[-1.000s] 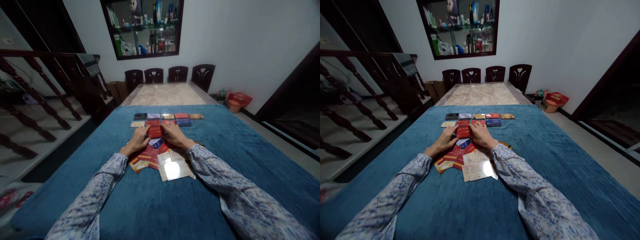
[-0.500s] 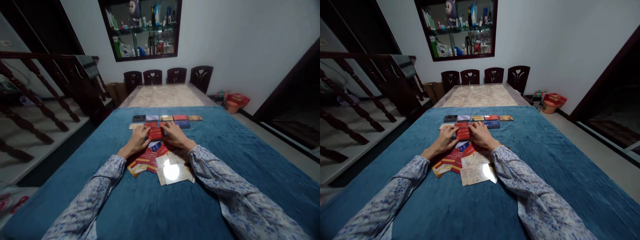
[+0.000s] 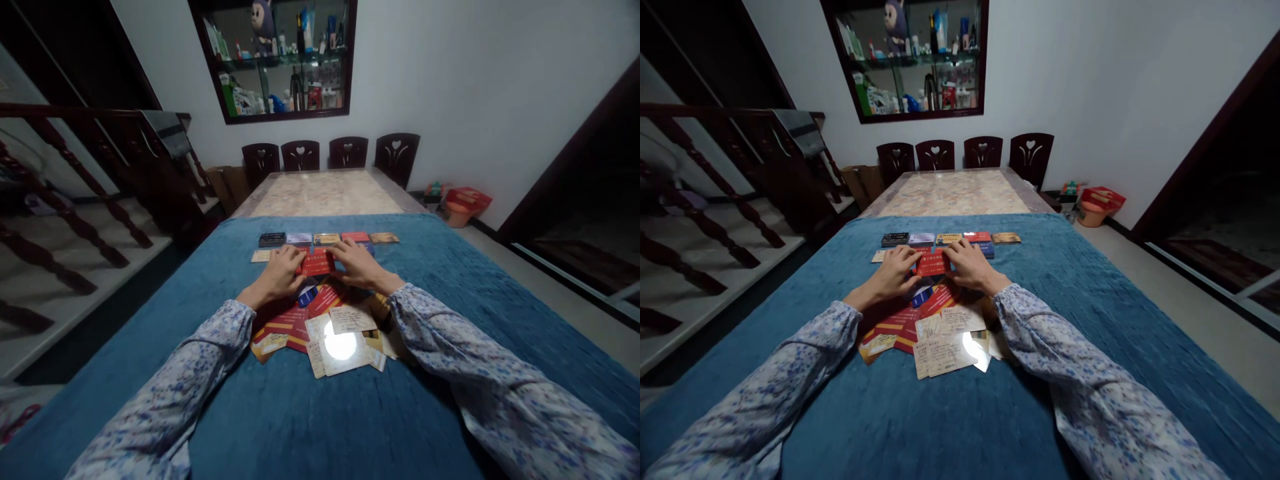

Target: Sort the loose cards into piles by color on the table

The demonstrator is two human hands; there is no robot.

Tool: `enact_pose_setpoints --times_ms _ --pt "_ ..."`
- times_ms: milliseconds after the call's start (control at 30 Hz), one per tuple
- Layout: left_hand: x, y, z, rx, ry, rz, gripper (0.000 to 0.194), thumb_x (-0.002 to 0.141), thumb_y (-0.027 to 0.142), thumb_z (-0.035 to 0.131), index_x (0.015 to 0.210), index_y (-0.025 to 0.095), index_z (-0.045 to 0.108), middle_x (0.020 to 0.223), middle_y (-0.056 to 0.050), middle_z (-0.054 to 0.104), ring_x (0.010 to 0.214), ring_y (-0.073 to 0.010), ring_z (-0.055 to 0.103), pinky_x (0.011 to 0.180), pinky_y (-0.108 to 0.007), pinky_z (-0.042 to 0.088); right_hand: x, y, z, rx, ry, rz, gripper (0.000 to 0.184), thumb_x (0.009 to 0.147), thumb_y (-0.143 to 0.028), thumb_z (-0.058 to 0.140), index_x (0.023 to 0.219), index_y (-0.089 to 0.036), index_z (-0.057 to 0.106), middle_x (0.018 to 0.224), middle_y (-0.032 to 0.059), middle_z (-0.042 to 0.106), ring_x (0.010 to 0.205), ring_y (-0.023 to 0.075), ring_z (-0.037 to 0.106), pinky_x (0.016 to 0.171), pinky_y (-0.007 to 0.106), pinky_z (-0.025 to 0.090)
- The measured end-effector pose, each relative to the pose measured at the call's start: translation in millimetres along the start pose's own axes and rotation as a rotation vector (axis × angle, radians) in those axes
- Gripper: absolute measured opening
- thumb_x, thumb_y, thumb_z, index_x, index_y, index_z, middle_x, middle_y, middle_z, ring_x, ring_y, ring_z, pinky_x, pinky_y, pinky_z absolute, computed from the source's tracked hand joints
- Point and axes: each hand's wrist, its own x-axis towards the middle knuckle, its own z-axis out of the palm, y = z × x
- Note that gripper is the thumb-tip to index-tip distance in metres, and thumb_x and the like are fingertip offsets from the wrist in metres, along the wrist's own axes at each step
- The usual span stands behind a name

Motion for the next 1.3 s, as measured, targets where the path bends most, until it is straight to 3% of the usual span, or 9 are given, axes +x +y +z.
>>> enact_pose_setpoints --times_ms 300,867,1000,1133,1300 --pt "31.3 11.0 -5.8 0.017 -0.099 0.006 0.048 0.088 0.026 0.061 0.134 0.013 0.057 0.13 -0.019 0.059 0.125 -0.034 0.049 0.101 -0.051 0.04 -1.9 26.6 -8.9 -0.002 -0.02 -0.012 0.049 0.088 -0.032 0.068 0.133 -0.015 0.061 0.133 0.0175 0.06 0.122 0.033 0.046 0.095 0.044 0.044" --pt "88.8 12.0 10.9 -0.02 -0.105 0.036 0.037 0.086 0.024 0.061 0.123 0.018 0.062 0.127 -0.017 0.059 0.122 -0.0344 0.049 0.097 -0.051 0.041 5.1 67.7 -22.1 -0.078 -0.101 0.088 0.051 0.09 -0.03 0.065 0.14 -0.02 0.058 0.136 0.0156 0.058 0.117 0.0314 0.048 0.086 0.04 0.047" --pt "107.2 14.4 12.3 -0.028 -0.118 0.044 0.041 0.087 0.023 0.057 0.128 0.018 0.06 0.127 -0.017 0.059 0.122 -0.0342 0.049 0.097 -0.051 0.041 8.0 80.3 -26.0 -0.094 -0.12 0.106 0.04 0.09 -0.029 0.064 0.129 -0.02 0.066 0.133 0.0147 0.06 0.115 0.0313 0.049 0.082 0.038 0.047" --pt "122.8 17.3 15.3 -0.006 -0.148 0.057 0.033 0.089 0.027 0.056 0.119 0.017 0.063 0.127 -0.017 0.059 0.122 -0.0341 0.048 0.097 -0.051 0.041 11.2 93.8 -25.5 -0.099 -0.133 0.123 0.03 0.089 -0.025 0.062 0.117 -0.02 0.07 0.131 0.0133 0.061 0.114 0.0312 0.05 0.081 0.038 0.046" --pt "140.4 19.1 23.3 -0.027 -0.153 0.052 0.027 0.087 0.027 0.058 0.11 0.018 0.066 0.123 -0.016 0.06 0.12 -0.0333 0.049 0.096 -0.049 0.042 16.7 110.3 -21.2 -0.09 -0.161 0.16 0.04 0.088 -0.028 0.062 0.128 -0.02 0.067 0.135 0.0144 0.061 0.116 0.0332 0.05 0.08 0.039 0.046"
